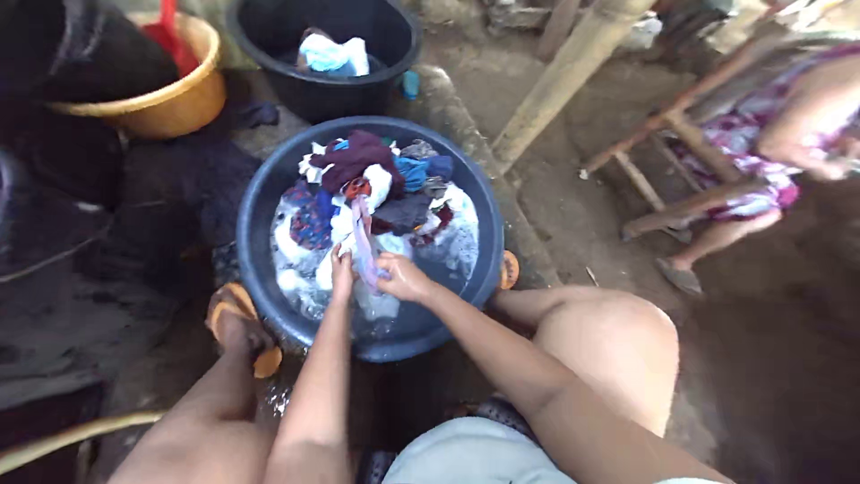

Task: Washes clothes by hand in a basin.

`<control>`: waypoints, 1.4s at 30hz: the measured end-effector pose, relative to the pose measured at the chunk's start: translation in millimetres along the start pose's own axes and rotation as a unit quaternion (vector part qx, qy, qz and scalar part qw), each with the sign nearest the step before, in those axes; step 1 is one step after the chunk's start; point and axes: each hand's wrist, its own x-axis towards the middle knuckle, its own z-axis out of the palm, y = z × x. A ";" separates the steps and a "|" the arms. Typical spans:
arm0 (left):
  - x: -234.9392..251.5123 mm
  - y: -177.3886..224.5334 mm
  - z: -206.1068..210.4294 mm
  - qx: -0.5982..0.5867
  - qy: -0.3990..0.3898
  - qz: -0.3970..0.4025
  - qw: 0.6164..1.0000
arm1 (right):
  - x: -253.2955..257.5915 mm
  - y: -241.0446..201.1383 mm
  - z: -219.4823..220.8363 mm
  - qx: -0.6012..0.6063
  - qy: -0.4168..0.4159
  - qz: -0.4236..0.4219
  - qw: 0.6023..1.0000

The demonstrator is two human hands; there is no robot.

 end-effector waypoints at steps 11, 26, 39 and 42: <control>-55.8 -13.4 52.1 -0.115 -0.094 -0.080 0.986 | -117.4 13.6 -31.1 -0.069 -0.113 0.010 0.991; -104.9 105.6 32.2 0.052 -0.148 0.023 0.987 | -104.1 52.1 -122.1 0.137 0.293 0.121 0.939; -56.0 -50.2 81.3 0.601 -0.337 -0.059 0.722 | -45.8 159.3 -15.1 -0.046 -0.014 0.427 0.903; -48.0 -59.5 82.4 0.646 -0.393 -0.045 0.653 | -24.9 175.0 11.7 -0.118 -0.154 0.337 0.921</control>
